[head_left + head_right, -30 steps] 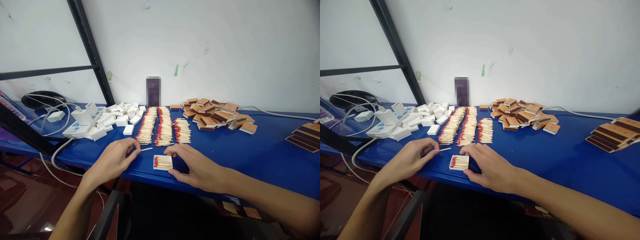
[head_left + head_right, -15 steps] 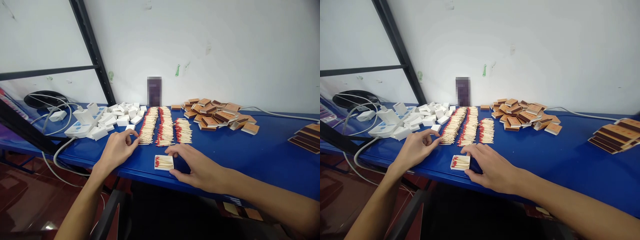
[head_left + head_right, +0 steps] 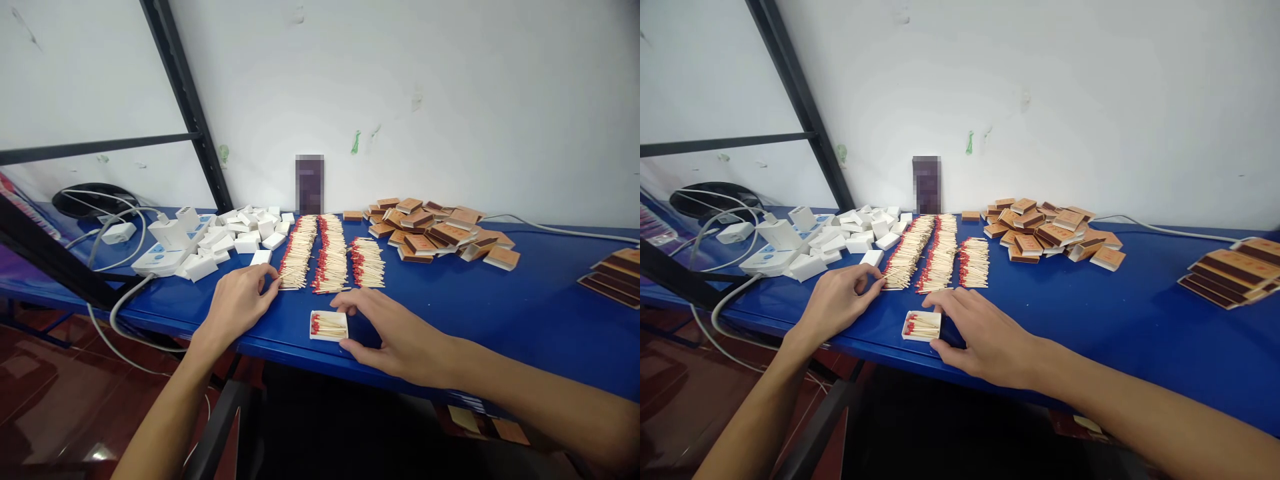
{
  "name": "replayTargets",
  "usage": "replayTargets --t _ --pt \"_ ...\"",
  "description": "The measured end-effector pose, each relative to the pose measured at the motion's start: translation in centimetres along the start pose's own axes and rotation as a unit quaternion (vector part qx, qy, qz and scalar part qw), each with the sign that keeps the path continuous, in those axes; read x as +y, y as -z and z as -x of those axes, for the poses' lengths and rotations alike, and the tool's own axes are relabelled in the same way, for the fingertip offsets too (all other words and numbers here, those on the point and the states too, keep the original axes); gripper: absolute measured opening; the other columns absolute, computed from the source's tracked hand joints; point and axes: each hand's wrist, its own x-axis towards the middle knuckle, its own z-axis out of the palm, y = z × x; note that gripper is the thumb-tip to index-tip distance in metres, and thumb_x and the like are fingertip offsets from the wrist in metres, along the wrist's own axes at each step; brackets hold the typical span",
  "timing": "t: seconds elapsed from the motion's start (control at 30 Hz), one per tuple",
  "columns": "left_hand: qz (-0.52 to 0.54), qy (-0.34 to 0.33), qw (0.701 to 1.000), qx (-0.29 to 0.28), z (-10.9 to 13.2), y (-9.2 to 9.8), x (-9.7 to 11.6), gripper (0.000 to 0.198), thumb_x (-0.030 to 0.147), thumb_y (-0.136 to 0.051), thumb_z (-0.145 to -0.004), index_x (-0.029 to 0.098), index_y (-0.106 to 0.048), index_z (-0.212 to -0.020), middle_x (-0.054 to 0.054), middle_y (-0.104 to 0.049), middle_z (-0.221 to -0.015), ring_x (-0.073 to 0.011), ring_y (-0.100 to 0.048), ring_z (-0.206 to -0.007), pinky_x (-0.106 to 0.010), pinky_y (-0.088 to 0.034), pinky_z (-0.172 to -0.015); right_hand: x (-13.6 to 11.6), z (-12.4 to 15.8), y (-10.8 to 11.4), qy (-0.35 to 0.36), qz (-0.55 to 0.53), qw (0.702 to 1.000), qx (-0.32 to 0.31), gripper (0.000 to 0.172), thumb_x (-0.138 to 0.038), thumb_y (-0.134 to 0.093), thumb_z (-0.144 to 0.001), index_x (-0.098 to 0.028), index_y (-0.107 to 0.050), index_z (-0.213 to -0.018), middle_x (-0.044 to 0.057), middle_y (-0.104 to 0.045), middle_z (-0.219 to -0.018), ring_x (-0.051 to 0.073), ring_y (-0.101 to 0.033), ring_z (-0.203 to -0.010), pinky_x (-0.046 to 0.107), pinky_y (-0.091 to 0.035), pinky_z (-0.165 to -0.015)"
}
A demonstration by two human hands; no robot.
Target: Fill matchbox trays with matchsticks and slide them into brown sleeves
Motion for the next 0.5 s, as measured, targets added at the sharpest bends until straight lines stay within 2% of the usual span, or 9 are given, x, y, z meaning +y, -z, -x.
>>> replayTargets --t 0.1,0.2,0.3,0.4,0.5 --pt "0.051 -0.022 0.998 0.019 0.6 0.2 0.8 0.019 0.034 -0.055 -0.091 0.020 -0.067 -0.088 0.005 -0.047 -0.057 -0.0120 -0.045 -0.053 -0.025 -0.030 -0.057 0.1 0.0 -0.1 0.003 0.000 1.000 0.006 0.035 -0.025 -0.060 -0.089 -0.022 -0.049 -0.123 0.011 -0.064 -0.120 0.026 -0.061 -0.110 0.044 -0.053 -0.092" --pt "0.108 -0.085 0.990 -0.022 1.5 0.6 2.5 0.018 0.034 -0.057 -0.092 0.021 -0.068 -0.087 0.005 -0.048 -0.057 -0.0114 -0.045 -0.054 -0.025 -0.033 -0.060 0.3 0.1 -0.4 0.007 0.000 1.000 0.014 0.039 -0.026 -0.061 -0.089 -0.022 -0.048 -0.125 0.011 -0.064 -0.118 0.026 -0.061 -0.108 0.044 -0.053 -0.091" --pt "0.118 -0.130 0.982 -0.063 2.3 0.9 4.0 0.016 0.032 -0.057 -0.092 0.022 -0.069 -0.088 0.005 -0.052 -0.059 -0.0114 -0.046 -0.055 -0.027 -0.035 -0.064 0.4 0.2 -0.5 0.008 -0.002 1.000 0.025 0.042 -0.027 -0.062 -0.088 -0.023 -0.047 -0.128 0.010 -0.064 -0.118 0.026 -0.061 -0.106 0.043 -0.053 -0.089" --pt "0.116 -0.121 0.983 -0.072 2.4 1.1 4.0 0.016 0.034 -0.059 -0.091 0.023 -0.069 -0.092 0.005 -0.053 -0.058 -0.0120 -0.047 -0.055 -0.027 -0.035 -0.065 0.4 0.2 -0.5 0.005 -0.008 1.000 0.027 0.047 -0.026 -0.062 -0.087 -0.024 -0.045 -0.132 0.009 -0.065 -0.115 0.025 -0.062 -0.105 0.043 -0.054 -0.088" --pt "0.093 -0.075 0.991 -0.056 1.9 1.2 2.5 0.020 0.038 -0.057 -0.091 0.022 -0.068 -0.098 0.004 -0.052 -0.060 -0.0131 -0.049 -0.056 -0.027 -0.035 -0.061 0.4 0.1 -0.4 0.007 -0.003 1.000 0.022 0.051 -0.026 -0.061 -0.088 -0.023 -0.042 -0.136 0.010 -0.064 -0.117 0.025 -0.062 -0.106 0.043 -0.053 -0.089"
